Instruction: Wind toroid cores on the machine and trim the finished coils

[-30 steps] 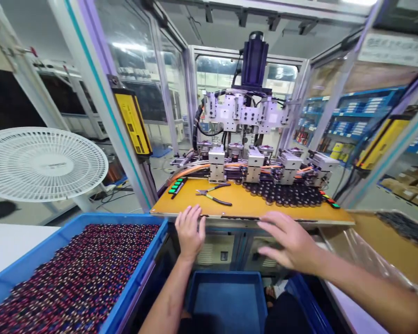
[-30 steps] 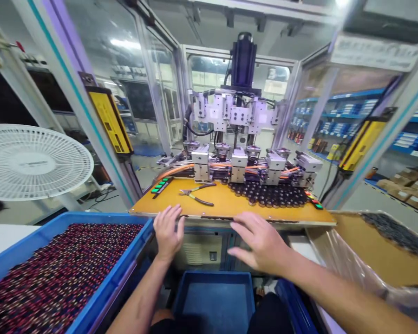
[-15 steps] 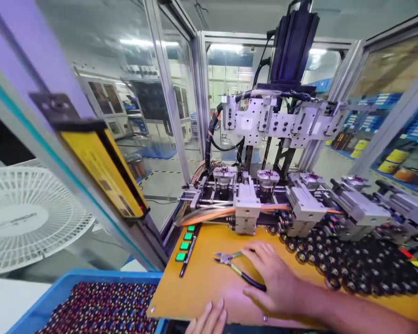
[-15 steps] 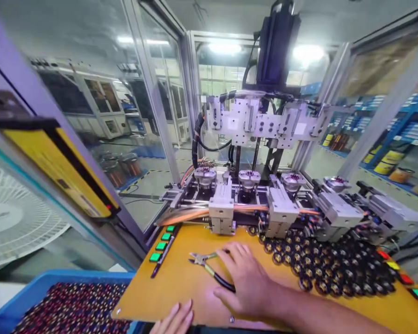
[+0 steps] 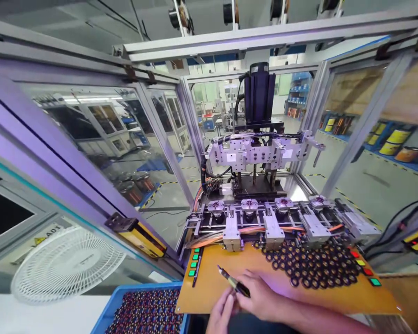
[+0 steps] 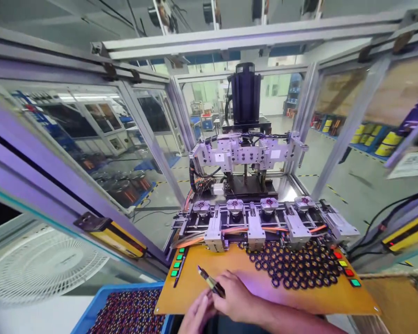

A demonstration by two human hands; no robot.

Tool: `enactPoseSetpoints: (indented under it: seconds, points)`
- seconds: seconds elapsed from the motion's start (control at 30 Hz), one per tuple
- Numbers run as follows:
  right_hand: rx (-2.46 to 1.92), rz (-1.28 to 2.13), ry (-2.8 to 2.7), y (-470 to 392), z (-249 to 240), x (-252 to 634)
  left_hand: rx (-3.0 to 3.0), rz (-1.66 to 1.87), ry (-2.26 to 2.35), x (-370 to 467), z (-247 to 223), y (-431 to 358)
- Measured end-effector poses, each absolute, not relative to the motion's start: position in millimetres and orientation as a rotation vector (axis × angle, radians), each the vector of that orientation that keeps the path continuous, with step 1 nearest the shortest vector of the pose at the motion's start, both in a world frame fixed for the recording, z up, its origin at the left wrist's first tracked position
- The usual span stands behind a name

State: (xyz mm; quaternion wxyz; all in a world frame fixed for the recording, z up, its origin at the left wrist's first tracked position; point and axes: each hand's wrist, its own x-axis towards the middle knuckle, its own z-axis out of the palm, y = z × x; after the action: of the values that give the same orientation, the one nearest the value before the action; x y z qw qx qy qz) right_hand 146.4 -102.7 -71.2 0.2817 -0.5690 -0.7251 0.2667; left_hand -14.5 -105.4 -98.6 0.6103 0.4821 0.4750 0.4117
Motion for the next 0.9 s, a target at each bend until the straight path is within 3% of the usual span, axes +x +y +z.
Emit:
enactPoseSetpoints:
  seconds: [0.13,0.37,0.6,0.73,0.9]
  points:
    - [-1.37,0.782,-1.768,-116,-38,155,0.934,0.98,1.007,17,-70,-104]
    - [-1.312,0.879,-1.492,-130,-22,180,0.821,0.928,0.901,38,-33,-92]
    - [-0.906,1.976,-0.967,-125,-24,199,0.966,0.813,0.736,37,-34,-79]
    - [-0.597,2.317,-0.698,-116,-22,205,1.033,0.812,0.602,38,-27,-71]
    - [-0.748,2.147,-0.822,-106,-4,210,1.195,0.764,0.68,27,-38,-59]
